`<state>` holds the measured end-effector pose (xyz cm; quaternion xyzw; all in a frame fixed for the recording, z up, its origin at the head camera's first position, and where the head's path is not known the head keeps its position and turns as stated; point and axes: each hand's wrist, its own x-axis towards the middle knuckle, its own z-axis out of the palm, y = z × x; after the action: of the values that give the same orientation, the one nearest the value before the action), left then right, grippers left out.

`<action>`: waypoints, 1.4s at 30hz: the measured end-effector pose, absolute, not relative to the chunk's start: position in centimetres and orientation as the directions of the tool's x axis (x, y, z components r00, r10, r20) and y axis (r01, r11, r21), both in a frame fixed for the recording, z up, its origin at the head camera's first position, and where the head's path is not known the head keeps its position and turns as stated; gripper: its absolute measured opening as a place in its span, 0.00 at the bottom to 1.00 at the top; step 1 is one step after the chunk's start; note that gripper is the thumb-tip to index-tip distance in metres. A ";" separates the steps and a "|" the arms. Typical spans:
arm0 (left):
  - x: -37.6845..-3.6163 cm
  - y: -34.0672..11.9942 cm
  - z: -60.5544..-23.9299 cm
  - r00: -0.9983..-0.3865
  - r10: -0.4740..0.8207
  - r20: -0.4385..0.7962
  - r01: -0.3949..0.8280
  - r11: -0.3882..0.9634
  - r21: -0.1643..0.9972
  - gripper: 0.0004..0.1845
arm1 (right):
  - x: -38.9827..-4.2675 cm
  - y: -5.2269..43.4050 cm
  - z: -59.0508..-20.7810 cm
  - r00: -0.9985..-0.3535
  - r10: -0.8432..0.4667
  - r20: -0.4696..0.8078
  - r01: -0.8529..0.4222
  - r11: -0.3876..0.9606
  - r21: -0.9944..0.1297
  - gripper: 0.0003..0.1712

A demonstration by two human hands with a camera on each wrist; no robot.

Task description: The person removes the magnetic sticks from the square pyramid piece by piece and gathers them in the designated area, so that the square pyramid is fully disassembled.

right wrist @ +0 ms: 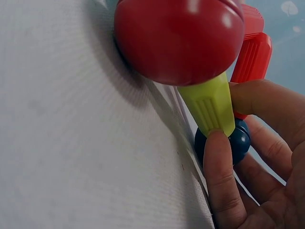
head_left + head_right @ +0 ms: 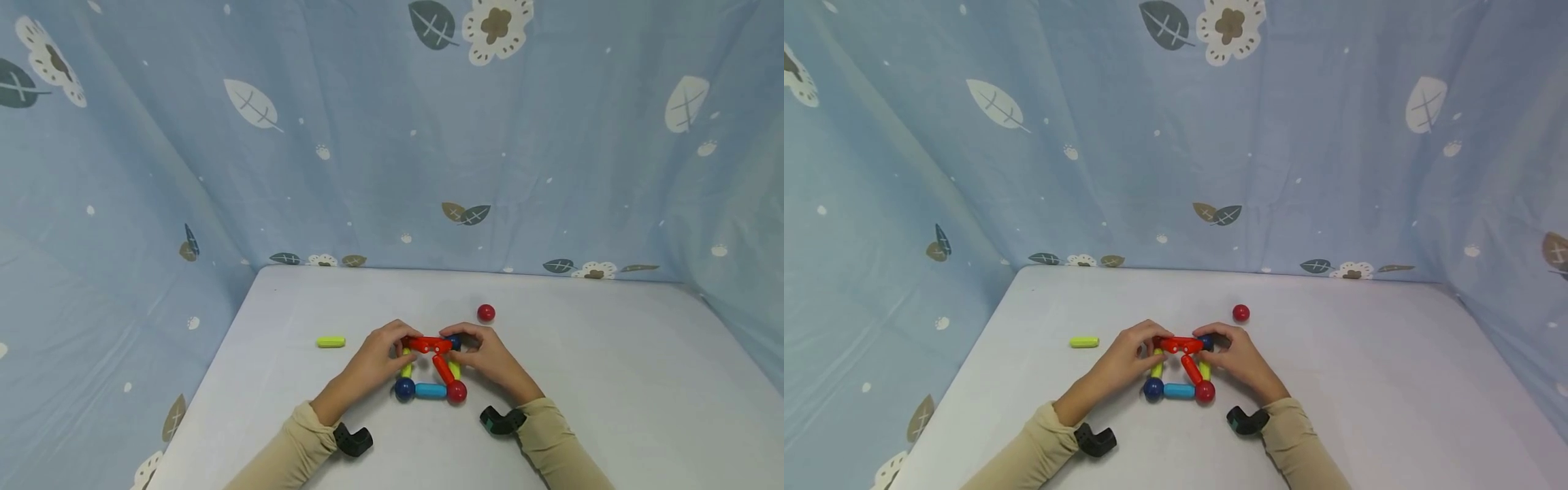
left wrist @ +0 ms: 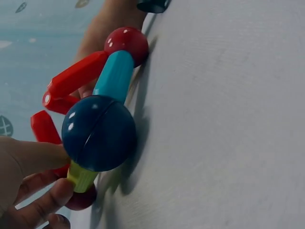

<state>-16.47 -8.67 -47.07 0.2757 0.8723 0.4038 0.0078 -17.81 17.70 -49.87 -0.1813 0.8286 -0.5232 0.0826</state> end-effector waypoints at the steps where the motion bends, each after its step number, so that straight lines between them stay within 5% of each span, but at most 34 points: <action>1: -16.4 -8.6 -47.1 -0.848 0.486 0.210 0.475 0.523 0.708 0.17 | -17.8 17.7 -49.8 -0.922 -0.385 0.051 -0.212 0.390 -0.896 0.20; 42: -16.0 -8.4 -46.8 -0.884 0.445 0.145 0.398 0.550 0.734 0.07 | -17.8 17.7 -50.0 -0.923 -0.379 0.070 -0.226 0.386 -0.894 0.20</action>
<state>-16.04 -8.39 -46.76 0.2395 0.8800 0.4092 0.0289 -17.83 17.65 -50.00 -0.1825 0.8293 -0.5231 0.0730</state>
